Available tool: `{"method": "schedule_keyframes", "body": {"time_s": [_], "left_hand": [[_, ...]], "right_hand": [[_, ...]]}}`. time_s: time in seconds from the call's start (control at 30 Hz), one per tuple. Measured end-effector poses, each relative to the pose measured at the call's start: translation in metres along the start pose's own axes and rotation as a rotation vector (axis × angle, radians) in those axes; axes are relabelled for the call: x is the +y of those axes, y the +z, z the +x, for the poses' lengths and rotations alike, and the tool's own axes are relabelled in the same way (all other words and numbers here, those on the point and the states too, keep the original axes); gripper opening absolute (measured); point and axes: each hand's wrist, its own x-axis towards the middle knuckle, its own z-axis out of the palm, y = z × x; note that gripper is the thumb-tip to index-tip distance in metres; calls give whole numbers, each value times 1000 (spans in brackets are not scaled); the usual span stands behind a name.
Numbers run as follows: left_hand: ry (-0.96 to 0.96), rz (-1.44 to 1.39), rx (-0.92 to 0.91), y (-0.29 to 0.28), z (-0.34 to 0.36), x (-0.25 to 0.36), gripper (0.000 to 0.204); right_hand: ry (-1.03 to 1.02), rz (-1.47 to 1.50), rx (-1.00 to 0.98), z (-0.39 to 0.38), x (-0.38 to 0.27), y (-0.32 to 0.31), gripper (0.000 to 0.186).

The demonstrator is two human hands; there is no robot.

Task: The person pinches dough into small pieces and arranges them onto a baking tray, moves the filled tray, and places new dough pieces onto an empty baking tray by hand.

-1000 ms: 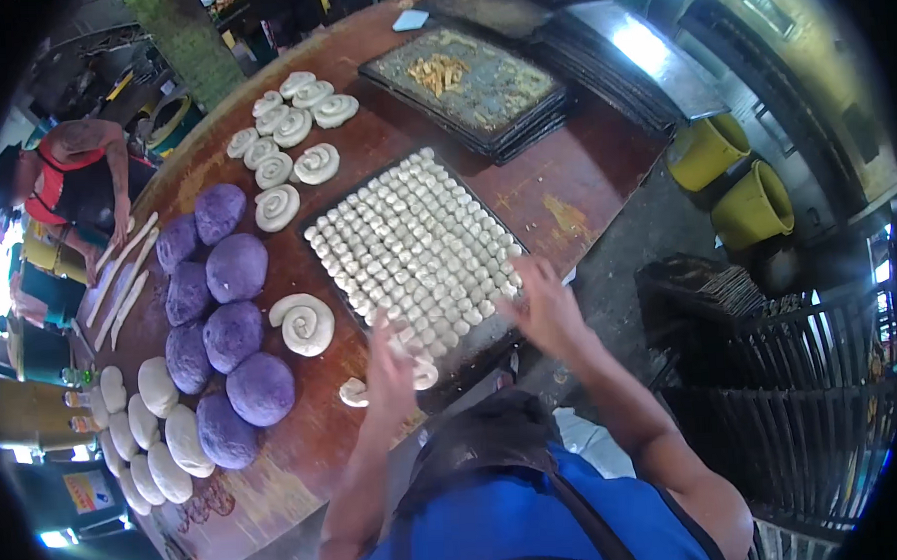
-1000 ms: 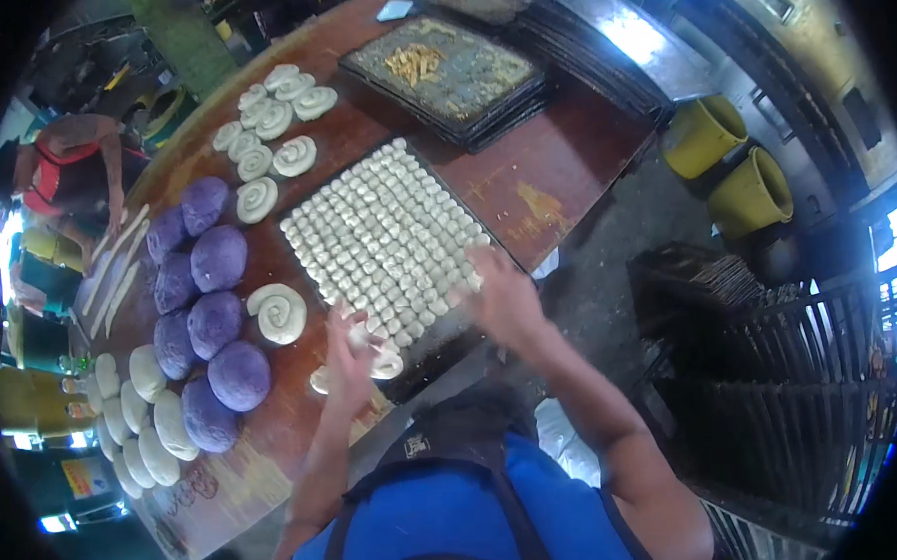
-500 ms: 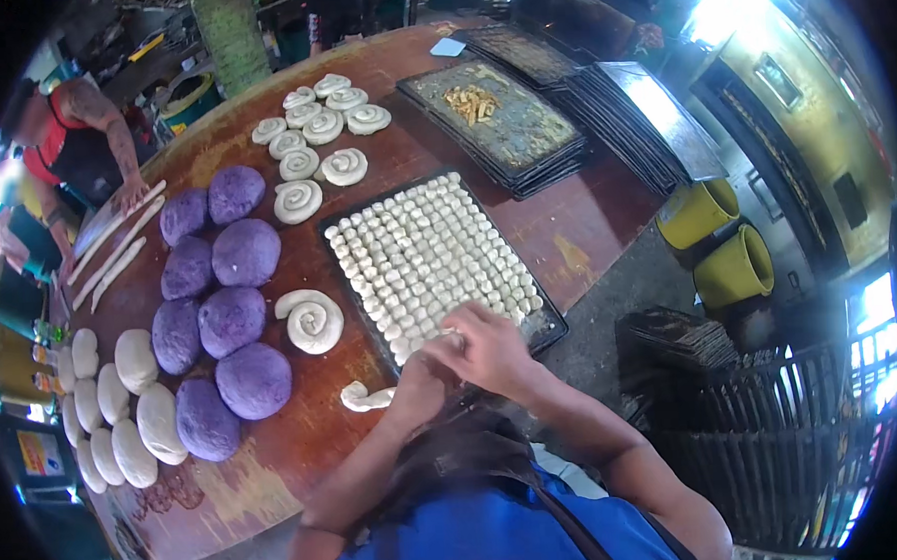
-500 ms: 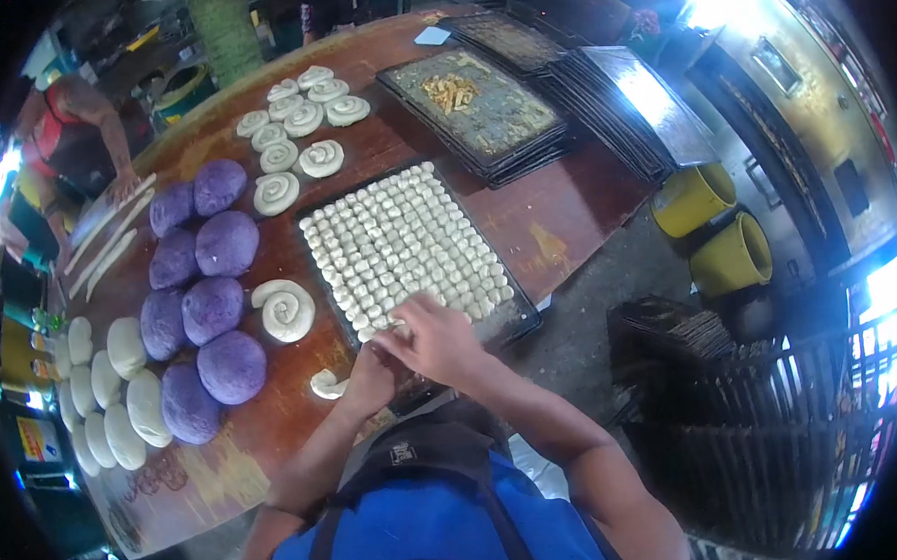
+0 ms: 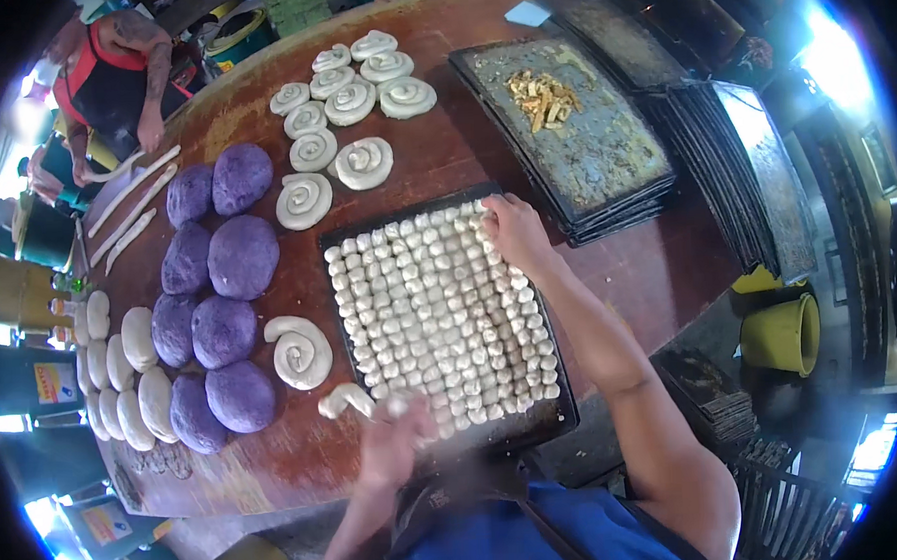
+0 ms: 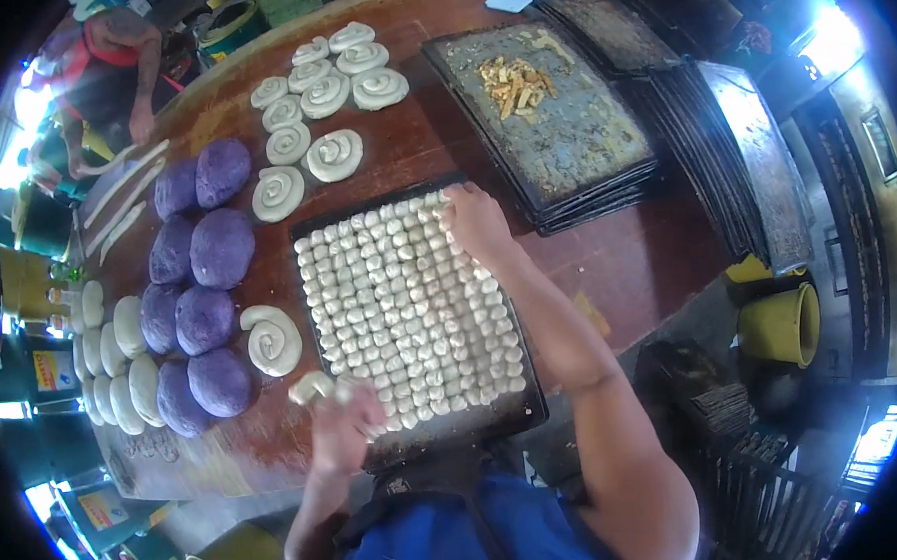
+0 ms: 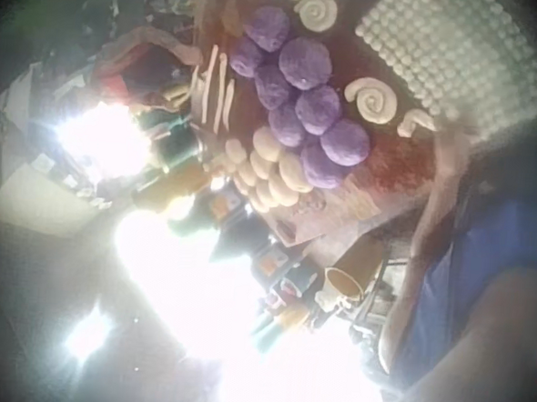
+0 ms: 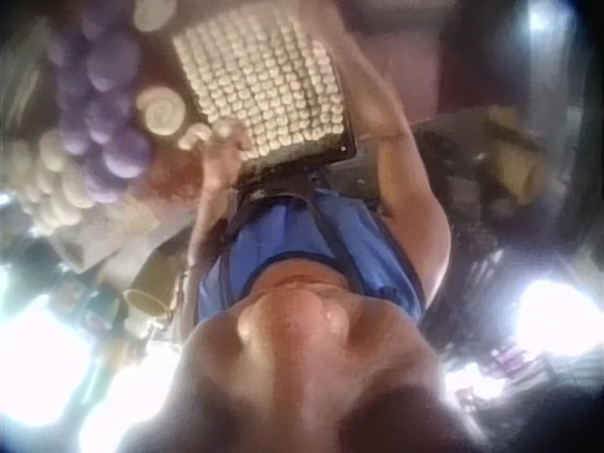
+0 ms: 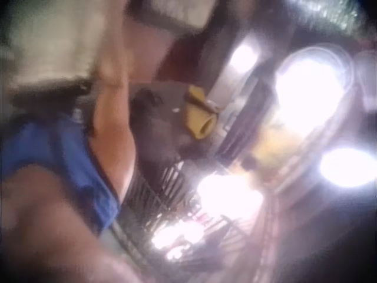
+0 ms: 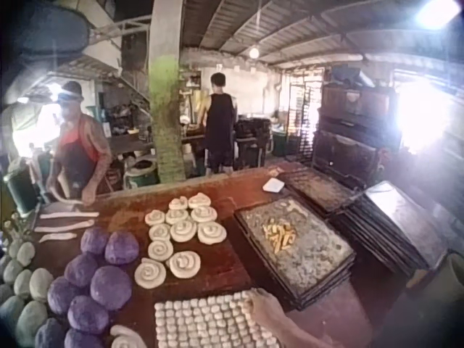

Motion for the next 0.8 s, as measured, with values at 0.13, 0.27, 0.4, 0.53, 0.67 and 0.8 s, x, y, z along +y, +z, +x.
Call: {"method": "schedule_keyframes", "body": {"time_s": [0.13,0.27,0.4,0.53,0.67,0.8], "left_hand": [[120,-42,329,-31,41,4,27],[657,876,-194,-28,11,-5,62],[51,991,-608,-45,2,4,54],[-51,-232,-175,-24,0,-41,28],[240,154,-452,-14,-2,-17,24],[20,527,-483,-6,-14,19,15]], "right_hand": [[-23,-131,25,-20,-46,-9,39],[-122,278,-321,-144,-167,-53,42],[-217,364,-322,-193,-212,-51,22],[-152,247,12,-212,-224,-8,33],[-143,154,68,-207,-226,-25,14],[-196,303,-115,-184,-210,-37,9]]}}
